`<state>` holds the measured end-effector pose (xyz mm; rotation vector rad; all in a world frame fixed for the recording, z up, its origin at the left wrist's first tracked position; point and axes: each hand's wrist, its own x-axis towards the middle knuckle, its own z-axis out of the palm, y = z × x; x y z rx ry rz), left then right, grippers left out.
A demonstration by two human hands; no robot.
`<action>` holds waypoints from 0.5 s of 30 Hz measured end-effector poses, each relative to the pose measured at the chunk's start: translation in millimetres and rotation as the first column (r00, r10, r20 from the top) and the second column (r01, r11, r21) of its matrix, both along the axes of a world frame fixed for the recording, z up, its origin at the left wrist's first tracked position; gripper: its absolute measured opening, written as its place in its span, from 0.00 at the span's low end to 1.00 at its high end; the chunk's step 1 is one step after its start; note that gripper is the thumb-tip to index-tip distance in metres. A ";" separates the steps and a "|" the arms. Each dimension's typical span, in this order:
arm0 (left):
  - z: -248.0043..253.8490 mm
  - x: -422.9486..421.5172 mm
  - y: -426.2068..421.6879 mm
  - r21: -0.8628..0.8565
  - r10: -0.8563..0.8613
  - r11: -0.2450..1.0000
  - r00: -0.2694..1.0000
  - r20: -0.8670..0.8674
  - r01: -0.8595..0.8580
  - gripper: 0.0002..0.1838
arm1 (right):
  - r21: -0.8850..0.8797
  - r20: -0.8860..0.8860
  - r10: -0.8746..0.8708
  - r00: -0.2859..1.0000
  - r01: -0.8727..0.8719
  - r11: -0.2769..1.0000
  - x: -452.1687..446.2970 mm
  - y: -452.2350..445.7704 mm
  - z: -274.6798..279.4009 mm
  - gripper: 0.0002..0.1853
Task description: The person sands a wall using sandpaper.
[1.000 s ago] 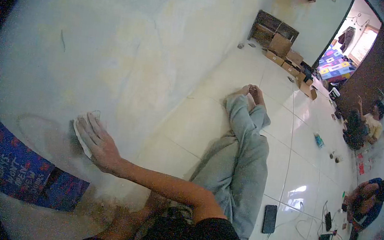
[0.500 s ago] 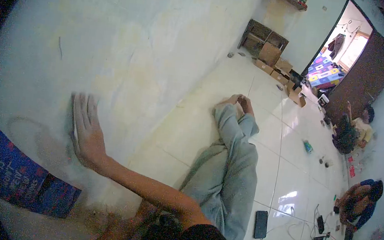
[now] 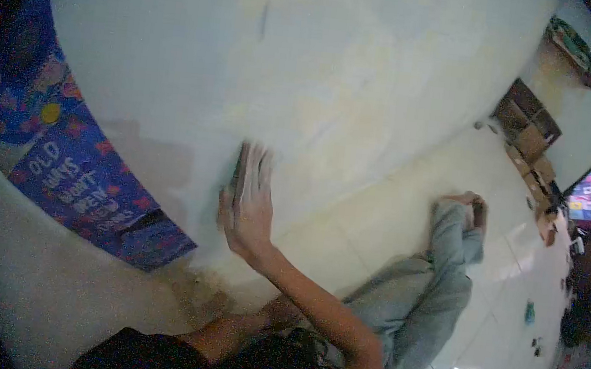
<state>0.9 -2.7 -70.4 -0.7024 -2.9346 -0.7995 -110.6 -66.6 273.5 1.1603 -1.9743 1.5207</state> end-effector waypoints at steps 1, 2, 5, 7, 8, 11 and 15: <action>-6.6 2.3 1.2 -0.020 0.006 1.000 0.999 -0.038 -0.007 0.28 | 0.258 -0.043 -0.012 0.999 0.022 0.966 10.5 3.4 -13.4 0.39; 4.1 2.7 -3.5 -0.029 0.020 0.999 0.999 -0.038 -0.021 0.28 | 0.249 -0.042 0.002 0.999 0.009 0.968 6.7 2.0 -9.5 0.39; 41.0 4.4 -5.8 -0.060 -0.060 0.996 0.995 0.075 0.064 0.28 | 0.014 -0.068 -0.116 0.991 0.117 0.993 -24.3 -5.7 30.9 0.40; 58.0 -0.2 -11.2 0.130 -0.049 0.989 0.993 -0.111 0.064 0.28 | -0.168 0.004 -0.085 0.996 0.084 0.982 -44.2 -6.3 60.0 0.39; 73.8 0.5 -12.6 0.011 -0.077 0.997 0.996 0.033 0.077 0.29 | -0.158 -0.016 -0.104 0.994 0.100 0.982 -42.2 -5.5 62.8 0.38; -43.9 -6.6 7.0 0.179 -0.021 0.984 0.999 0.044 0.013 0.30 | -0.009 0.051 0.022 0.998 -0.021 1.000 -3.6 0.3 14.3 0.38; -6.1 -0.7 -4.4 0.059 -0.069 0.996 0.997 -0.031 0.071 0.29 | 0.195 -0.081 -0.036 0.996 0.052 0.979 -2.4 6.4 -5.5 0.40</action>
